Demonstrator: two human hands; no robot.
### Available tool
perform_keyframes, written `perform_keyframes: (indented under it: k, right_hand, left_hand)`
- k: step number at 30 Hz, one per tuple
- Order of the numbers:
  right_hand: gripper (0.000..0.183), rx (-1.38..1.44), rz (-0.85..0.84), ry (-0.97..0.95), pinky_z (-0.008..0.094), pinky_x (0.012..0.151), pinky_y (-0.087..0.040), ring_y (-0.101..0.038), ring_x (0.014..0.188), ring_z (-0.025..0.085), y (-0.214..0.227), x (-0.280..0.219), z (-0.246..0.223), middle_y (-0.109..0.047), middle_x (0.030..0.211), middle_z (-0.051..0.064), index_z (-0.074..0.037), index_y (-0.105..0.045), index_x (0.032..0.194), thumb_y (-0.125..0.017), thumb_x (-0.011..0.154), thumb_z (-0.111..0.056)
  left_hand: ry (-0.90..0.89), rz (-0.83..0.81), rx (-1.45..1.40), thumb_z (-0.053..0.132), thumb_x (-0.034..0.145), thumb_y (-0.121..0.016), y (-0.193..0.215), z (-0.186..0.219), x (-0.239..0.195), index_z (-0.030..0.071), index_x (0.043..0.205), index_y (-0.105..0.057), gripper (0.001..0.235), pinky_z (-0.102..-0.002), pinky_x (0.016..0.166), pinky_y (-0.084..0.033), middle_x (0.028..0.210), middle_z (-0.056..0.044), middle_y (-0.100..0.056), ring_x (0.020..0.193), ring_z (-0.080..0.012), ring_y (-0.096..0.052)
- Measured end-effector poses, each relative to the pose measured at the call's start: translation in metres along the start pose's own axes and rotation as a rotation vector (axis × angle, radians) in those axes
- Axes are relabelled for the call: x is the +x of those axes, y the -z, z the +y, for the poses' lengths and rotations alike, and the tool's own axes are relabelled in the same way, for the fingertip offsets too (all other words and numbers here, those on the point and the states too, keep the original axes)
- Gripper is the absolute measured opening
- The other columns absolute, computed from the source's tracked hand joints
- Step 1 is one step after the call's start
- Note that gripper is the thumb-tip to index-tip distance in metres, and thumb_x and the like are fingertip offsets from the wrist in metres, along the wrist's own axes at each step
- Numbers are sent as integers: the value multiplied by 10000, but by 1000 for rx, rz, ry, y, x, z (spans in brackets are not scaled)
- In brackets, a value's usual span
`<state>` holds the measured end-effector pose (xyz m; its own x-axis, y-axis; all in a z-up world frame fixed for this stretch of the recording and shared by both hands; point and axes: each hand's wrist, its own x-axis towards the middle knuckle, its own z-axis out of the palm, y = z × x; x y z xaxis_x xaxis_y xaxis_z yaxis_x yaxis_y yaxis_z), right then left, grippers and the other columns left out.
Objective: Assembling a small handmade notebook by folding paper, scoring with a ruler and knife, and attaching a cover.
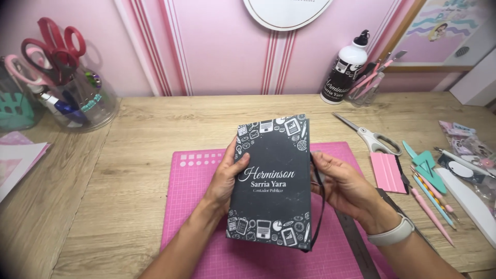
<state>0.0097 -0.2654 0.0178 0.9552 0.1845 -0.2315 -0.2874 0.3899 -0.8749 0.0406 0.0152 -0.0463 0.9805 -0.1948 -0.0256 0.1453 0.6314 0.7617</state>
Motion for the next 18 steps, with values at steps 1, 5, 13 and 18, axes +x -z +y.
perform_keyframes:
  k: [1,5,13,18]
  right_hand:
    - [278,2,-34,-16,359,734,-616,-671,690,148,-4,-3,-3,-631,760,45,-33,-699,1092,-616,1032,-292]
    - [248,34,-16,-21,320,690,-577,-596,676,118,-1,1,-26,-494,728,-42,-92,-677,1040,-575,1062,-317]
    - [116,-667,318,566,339,331,-486,-554,330,227,-38,-3,-52,-476,551,98,6,-654,978,-633,1041,-89]
    - [130,-1298,373,847,372,692,-551,-703,783,299,-28,0,-60,-659,792,118,-73,-711,976,-702,1050,-180]
  left_hand:
    - [7,-7,13,160,982,-612,-23,16,-15,277,1611,-316,705,-407,612,-676,1119,-265,-709,830,-351,-762]
    - [9,-29,50,152,978,-615,-19,10,-13,277,1613,-309,715,-400,607,-680,1112,-259,-711,826,-349,-765]
    - [-103,-84,300,147,984,-612,-35,17,-21,206,1630,-252,742,-427,802,-619,1331,-259,-567,1041,-324,-649]
    - [-182,-99,434,144,987,-610,-43,26,-30,167,1640,-220,761,-443,912,-585,1454,-259,-486,1162,-310,-584]
